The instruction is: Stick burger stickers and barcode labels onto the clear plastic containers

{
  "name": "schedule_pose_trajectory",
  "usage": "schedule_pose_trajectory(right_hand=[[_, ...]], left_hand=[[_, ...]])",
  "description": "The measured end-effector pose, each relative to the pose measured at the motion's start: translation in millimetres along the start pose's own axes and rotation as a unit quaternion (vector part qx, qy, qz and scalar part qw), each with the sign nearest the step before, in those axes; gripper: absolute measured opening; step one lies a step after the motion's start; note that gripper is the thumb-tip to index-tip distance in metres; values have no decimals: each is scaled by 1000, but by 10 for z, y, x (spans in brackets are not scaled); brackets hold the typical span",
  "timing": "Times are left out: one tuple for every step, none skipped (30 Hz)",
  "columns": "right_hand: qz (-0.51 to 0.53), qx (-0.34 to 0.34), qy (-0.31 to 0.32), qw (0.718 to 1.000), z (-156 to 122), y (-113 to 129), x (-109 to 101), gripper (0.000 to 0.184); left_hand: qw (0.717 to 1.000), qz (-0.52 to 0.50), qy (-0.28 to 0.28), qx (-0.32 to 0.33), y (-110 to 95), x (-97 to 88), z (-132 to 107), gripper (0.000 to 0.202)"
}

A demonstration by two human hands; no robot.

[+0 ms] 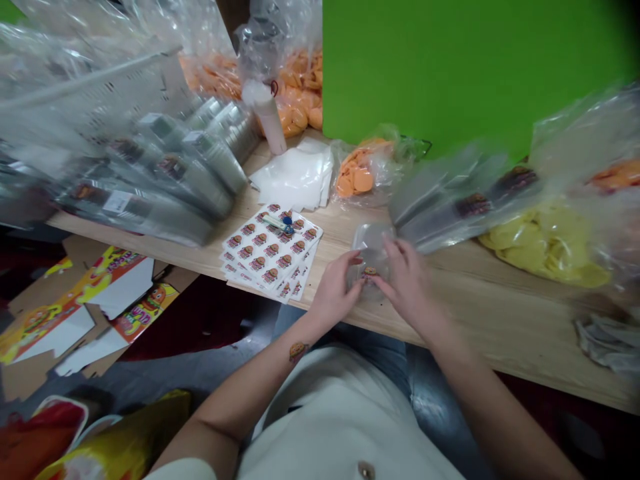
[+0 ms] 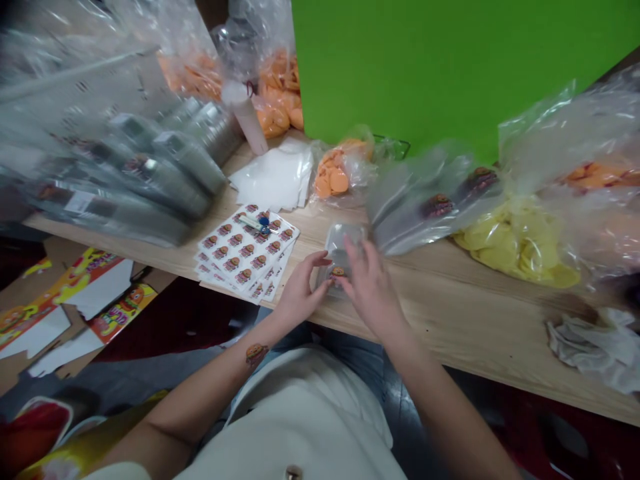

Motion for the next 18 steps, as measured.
schedule_pose_trajectory(right_hand=[[-28,-11,-39,999,-30,0,-26,70],[-45,-27,-47,998,-56,-1,-30,76],[-52,-49,-26,997,-76,-2,-12,79],[-55,-73,13,996,-90,-2,17,79],[-51,-93,51,993,-100,-2,43,77],[-41,-102,74,991,-103,-2,55,73],[-23,-98,77,992,-99,-4,47,71],[3,-88,67,994,-94,-2,23,70],[34,-78,57,995,-91,4,-9,72],[62,-72,55,994,-95,15,-41,74],[84,-70,63,992,-106,30,-71,75],[97,-74,74,990,-122,47,-98,75],[100,-82,85,988,-143,62,-125,73],[94,-91,95,987,-165,72,-150,70],[82,-101,100,986,-186,74,-178,68],[67,-110,99,987,-205,67,-211,65],[51,-114,92,988,-218,50,-251,63],[36,-115,84,989,-227,25,-298,62]], left_hand=[[1000,-6,2,-3,7,4,6,49],[1000,-17,7,-6,13,1,12,49],[999,-29,11,-9,17,-14,18,48],[999,-39,7,-15,19,-45,24,45],[999,-45,-7,-25,20,-95,31,43],[997,-47,-31,-44,18,-162,37,41],[994,-53,-63,-71,12,-238,42,39],[988,-69,-92,-104,0,-312,45,37],[979,-108,-106,-139,-19,-367,50,38],[964,-172,-99,-175,-46,-392,58,39],[942,-254,-71,-208,-82,-385,68,42],[910,-340,-31,-236,-128,-353,80,45],[874,-413,10,-256,-178,-307,94,48],[844,-462,43,-268,-223,-256,110,49],[829,-483,62,-275,-253,-208,130,48],[829,-481,64,-277,-268,-167,154,45],[840,-465,53,-275,-273,-134,183,42],[851,-447,40,-273,-274,-106,213,40]])
Point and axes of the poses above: each hand's wrist, its own z-axis towards the middle knuckle, its own x-axis out of the palm, y = z × x, the point moved 3 cm from there along z, towards the middle knuckle, and after that the axes turned 9 degrees about x, right-handed, at the moved point
